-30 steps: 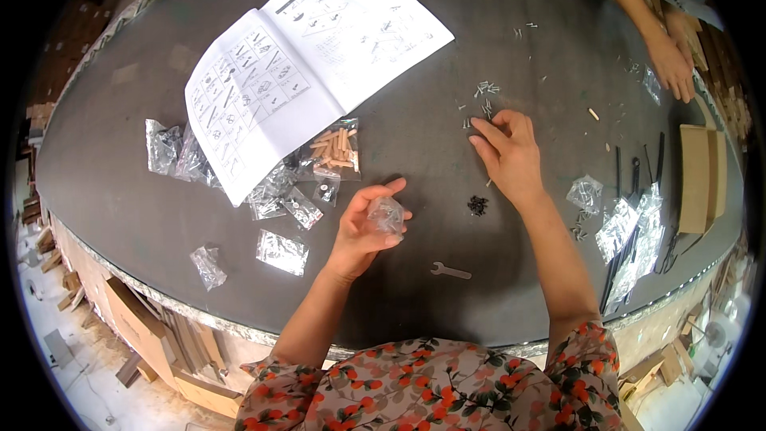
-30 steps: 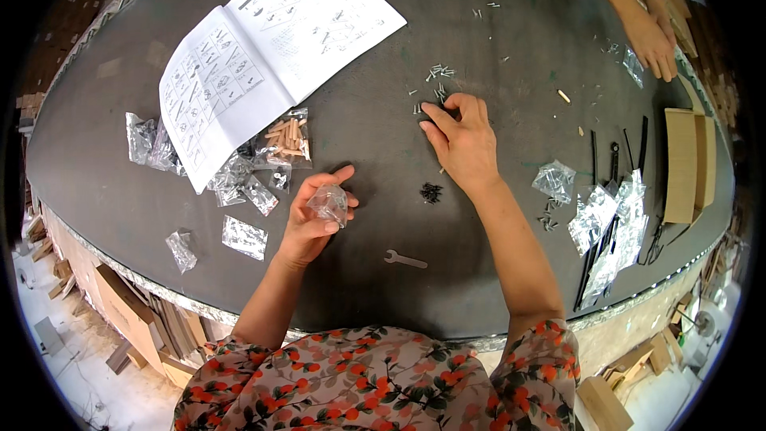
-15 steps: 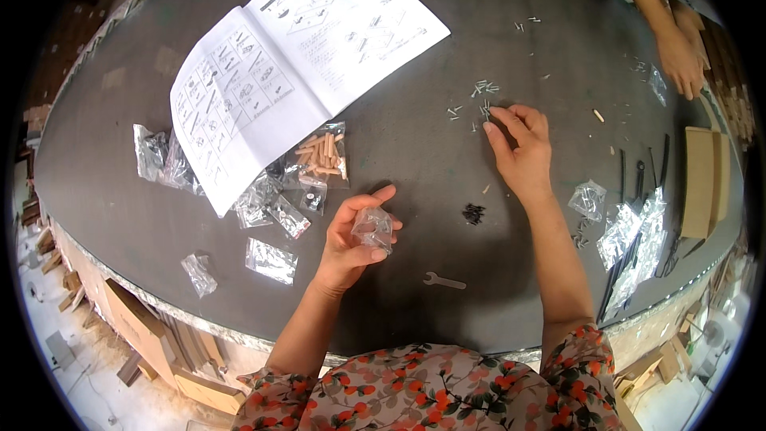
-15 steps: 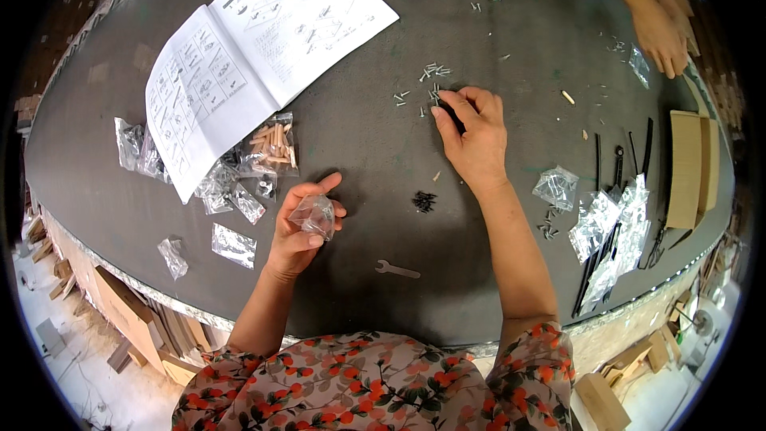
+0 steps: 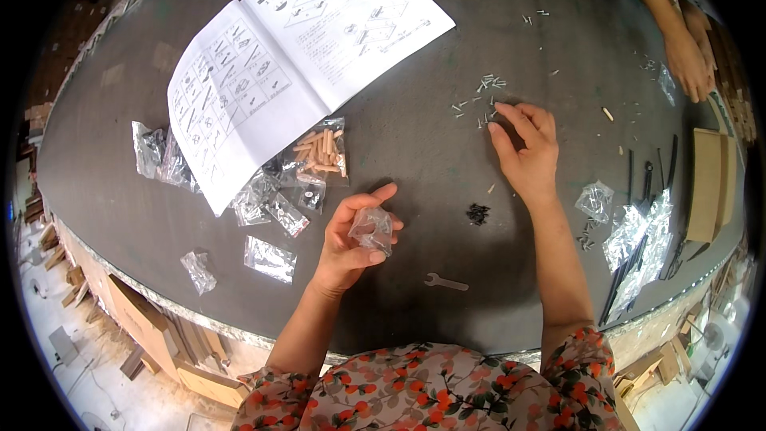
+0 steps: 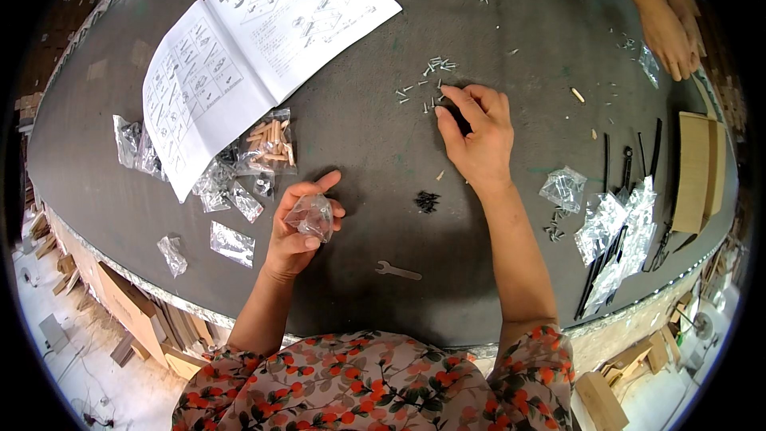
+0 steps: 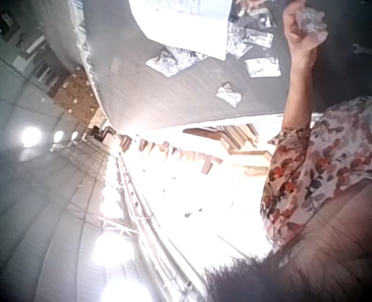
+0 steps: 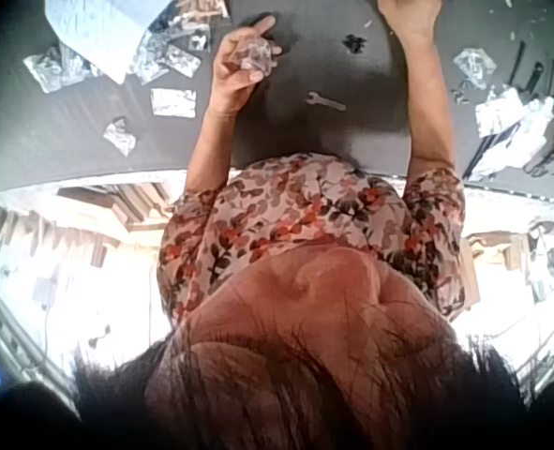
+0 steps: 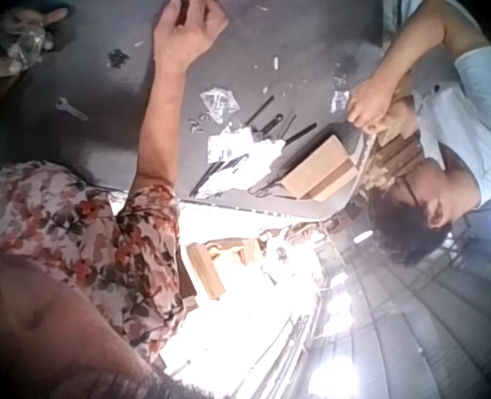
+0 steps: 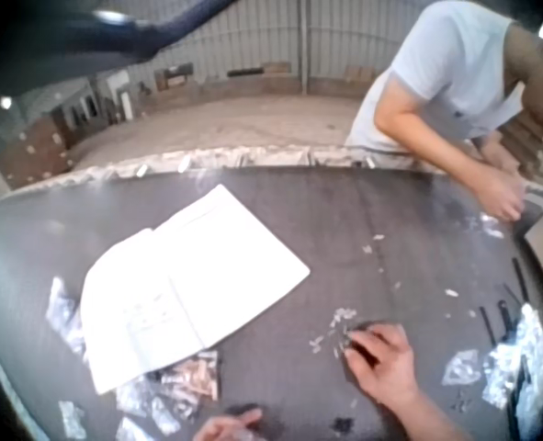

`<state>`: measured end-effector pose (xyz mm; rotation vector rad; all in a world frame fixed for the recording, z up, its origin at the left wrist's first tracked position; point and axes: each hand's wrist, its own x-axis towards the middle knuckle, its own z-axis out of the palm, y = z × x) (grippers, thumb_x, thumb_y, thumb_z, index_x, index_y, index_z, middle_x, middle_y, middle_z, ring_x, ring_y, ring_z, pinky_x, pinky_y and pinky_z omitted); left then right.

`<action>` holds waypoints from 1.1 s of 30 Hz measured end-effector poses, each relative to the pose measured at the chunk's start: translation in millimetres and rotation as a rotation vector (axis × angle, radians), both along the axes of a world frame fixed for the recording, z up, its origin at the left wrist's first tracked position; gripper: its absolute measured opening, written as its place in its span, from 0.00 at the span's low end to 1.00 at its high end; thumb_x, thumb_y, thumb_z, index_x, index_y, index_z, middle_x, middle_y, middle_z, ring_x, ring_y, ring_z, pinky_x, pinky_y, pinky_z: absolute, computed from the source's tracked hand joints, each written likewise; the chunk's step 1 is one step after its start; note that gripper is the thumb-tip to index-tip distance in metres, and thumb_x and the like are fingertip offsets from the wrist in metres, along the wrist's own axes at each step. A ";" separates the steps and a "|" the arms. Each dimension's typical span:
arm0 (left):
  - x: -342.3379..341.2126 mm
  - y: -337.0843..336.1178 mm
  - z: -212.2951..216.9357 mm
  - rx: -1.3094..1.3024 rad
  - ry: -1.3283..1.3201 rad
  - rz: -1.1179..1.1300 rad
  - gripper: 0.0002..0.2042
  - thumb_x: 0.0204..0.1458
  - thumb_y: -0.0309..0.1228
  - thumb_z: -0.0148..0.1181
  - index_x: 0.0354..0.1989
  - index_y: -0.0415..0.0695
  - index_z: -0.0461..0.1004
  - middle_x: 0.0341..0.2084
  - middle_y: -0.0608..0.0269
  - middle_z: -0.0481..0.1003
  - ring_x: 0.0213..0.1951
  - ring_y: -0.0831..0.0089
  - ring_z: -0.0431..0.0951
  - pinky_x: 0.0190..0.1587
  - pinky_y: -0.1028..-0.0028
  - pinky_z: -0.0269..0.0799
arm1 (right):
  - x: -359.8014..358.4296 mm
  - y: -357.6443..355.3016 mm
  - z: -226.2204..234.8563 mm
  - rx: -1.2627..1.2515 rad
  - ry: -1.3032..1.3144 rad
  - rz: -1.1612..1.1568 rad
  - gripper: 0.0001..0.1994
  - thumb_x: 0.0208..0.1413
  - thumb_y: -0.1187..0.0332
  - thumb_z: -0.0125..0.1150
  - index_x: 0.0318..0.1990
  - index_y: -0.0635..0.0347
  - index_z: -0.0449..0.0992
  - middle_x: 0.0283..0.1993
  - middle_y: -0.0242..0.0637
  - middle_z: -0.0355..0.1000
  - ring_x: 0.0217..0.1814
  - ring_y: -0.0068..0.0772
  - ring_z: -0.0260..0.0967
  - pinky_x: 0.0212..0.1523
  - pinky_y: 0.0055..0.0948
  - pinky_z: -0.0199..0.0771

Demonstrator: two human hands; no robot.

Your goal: The person sorts small metal hardware by hand on a workbench, picking individual pieces from small plastic bags and arranging them on the table surface next to an instruction manual.

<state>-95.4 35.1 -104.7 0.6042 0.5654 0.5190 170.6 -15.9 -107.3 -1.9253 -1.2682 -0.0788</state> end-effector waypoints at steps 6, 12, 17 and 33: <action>-0.3 -1.2 -0.3 0.014 0.019 0.009 0.32 0.29 0.22 0.63 0.50 0.40 0.62 0.56 0.41 0.56 0.44 0.62 0.72 0.42 0.71 0.72 | 2.6 -3.1 -5.1 -0.038 -0.065 0.029 0.08 0.39 0.74 0.63 0.31 0.55 0.78 0.33 0.31 0.68 0.33 0.31 0.62 0.31 0.27 0.65; 0.0 -1.3 -1.8 0.013 0.003 0.011 0.32 0.29 0.22 0.64 0.50 0.40 0.62 0.56 0.41 0.56 0.44 0.62 0.72 0.42 0.71 0.72 | -0.9 -2.5 -0.9 -0.041 -0.059 0.053 0.08 0.39 0.74 0.62 0.32 0.55 0.78 0.32 0.30 0.68 0.33 0.31 0.62 0.31 0.28 0.66; -0.2 -0.6 -1.0 0.011 0.009 0.012 0.32 0.29 0.23 0.65 0.50 0.41 0.62 0.56 0.41 0.56 0.44 0.62 0.72 0.42 0.71 0.72 | -2.8 -1.4 -0.6 -0.070 -0.102 0.106 0.09 0.41 0.76 0.61 0.33 0.56 0.77 0.33 0.31 0.69 0.33 0.33 0.62 0.32 0.28 0.66; 0.8 -0.7 -1.4 0.004 0.010 0.020 0.32 0.28 0.24 0.66 0.49 0.40 0.63 0.55 0.41 0.57 0.43 0.62 0.73 0.42 0.71 0.73 | 24.1 13.0 10.3 -0.163 0.040 0.186 0.08 0.46 0.76 0.58 0.36 0.57 0.76 0.34 0.37 0.70 0.36 0.36 0.65 0.37 0.28 0.67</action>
